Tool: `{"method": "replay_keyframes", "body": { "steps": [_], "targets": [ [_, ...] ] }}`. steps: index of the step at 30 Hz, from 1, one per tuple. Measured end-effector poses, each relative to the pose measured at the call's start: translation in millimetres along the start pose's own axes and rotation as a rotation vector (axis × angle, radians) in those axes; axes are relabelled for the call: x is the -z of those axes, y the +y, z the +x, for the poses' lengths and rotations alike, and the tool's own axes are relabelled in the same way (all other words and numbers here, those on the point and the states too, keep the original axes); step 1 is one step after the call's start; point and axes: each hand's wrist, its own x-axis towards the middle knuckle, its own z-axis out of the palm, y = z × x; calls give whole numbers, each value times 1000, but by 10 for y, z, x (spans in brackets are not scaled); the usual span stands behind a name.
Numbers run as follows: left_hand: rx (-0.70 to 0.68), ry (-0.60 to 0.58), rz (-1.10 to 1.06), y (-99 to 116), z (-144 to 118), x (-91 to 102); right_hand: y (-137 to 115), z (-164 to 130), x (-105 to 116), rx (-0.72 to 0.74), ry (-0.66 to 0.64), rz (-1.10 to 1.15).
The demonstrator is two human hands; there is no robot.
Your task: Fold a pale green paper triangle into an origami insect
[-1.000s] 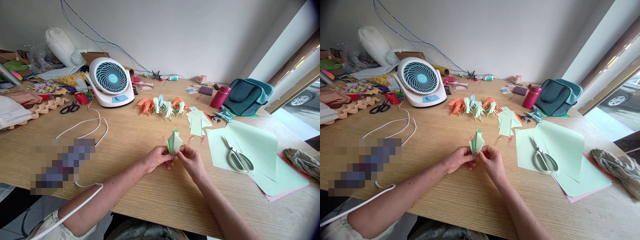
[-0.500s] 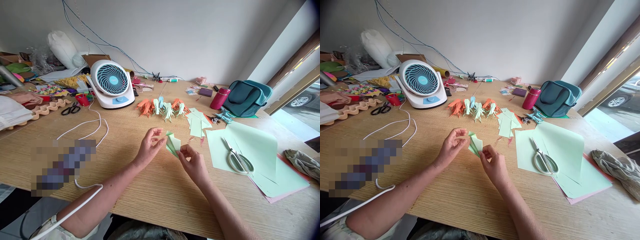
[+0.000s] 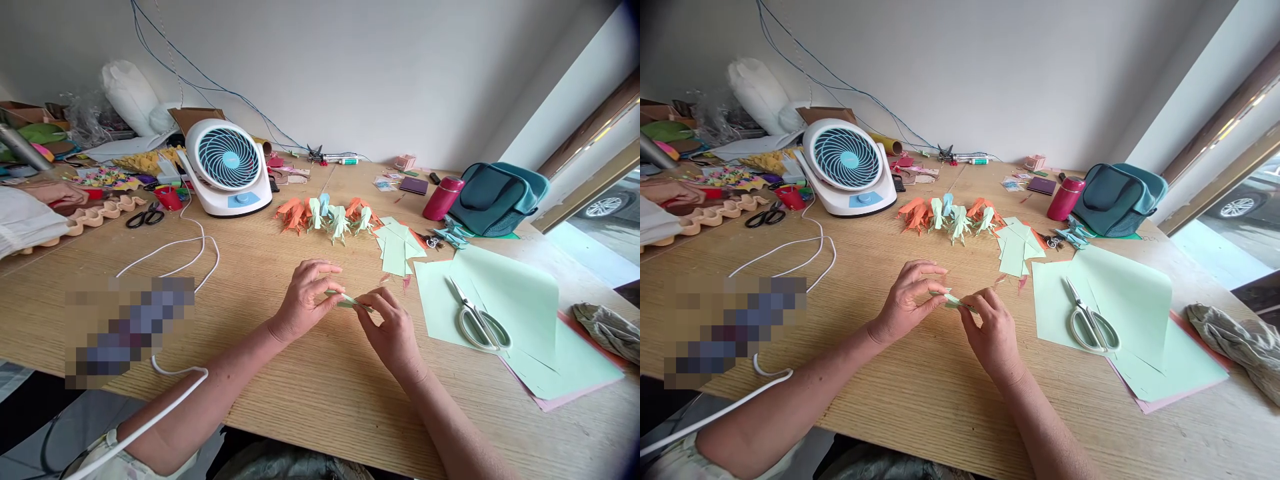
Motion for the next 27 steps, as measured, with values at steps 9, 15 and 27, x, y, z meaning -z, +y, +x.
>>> {"method": "replay_keyframes", "body": {
  "steps": [9,15,27],
  "targets": [
    [48,7,-104,15,2,1,-3,7,17,40,52,33],
    [-11,10,-125,71,-28,-23,-42,8,17,82,50,35],
    [-95,-15,-140,131,-51,-58,-37,-25,-1,171,72,35]
  ]
}}
